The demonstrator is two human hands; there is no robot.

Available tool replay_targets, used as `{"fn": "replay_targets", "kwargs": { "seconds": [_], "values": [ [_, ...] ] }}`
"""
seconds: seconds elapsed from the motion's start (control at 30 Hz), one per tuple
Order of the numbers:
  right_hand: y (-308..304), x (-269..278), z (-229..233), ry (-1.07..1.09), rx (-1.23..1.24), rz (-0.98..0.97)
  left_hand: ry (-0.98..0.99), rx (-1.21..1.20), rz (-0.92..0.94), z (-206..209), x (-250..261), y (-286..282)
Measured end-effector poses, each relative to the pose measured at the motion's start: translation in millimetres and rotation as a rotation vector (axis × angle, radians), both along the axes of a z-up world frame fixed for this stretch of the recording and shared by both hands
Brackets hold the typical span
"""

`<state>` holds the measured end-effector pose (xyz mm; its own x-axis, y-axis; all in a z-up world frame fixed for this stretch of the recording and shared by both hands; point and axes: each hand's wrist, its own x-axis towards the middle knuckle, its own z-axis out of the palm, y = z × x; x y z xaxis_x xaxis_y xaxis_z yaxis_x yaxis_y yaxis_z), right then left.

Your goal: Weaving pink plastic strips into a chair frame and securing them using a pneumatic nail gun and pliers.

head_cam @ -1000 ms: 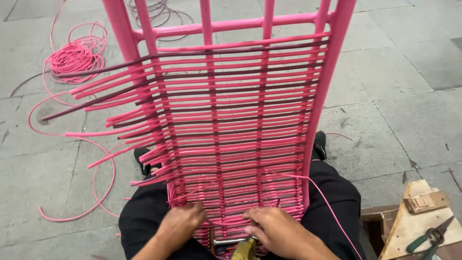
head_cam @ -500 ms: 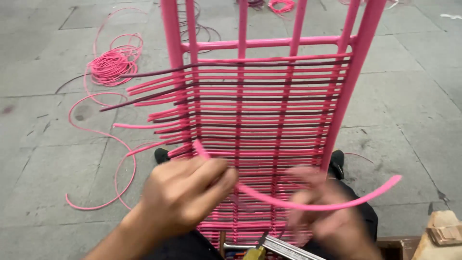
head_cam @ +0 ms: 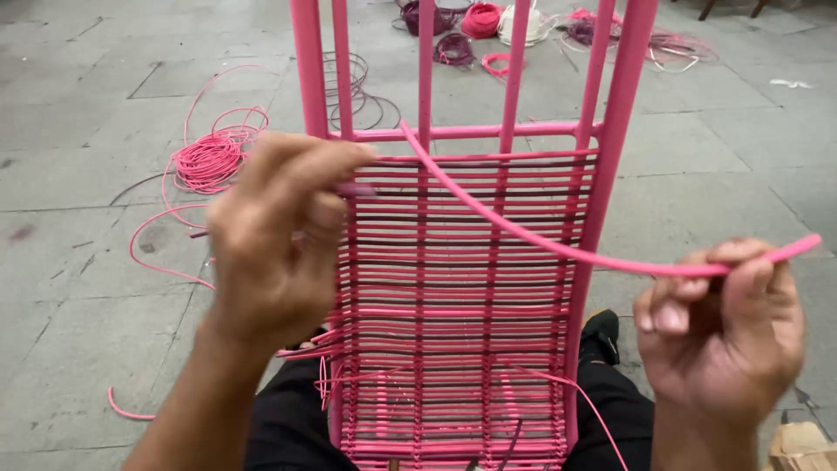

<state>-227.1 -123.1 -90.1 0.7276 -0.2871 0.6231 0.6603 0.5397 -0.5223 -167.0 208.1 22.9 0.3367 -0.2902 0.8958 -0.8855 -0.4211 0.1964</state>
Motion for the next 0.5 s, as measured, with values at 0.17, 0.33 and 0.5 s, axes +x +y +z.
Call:
{"fn": "replay_targets", "kwargs": {
  "seconds": [0.17,0.33,0.5],
  "values": [
    [21.1,47.0,8.2,0.021,-0.037,-0.031,-0.051,0.043,0.083,-8.2,12.0,-4.0],
    [59.8,77.3,19.3,0.045,-0.068,-0.032,-0.070,0.068,-0.024,-11.9,23.9,-45.5],
    [74.2,71.1,20.0,0.099,-0.016,0.024,-0.180,0.090,-0.023,-12.5,27.6,-78.8]
  ]
}}
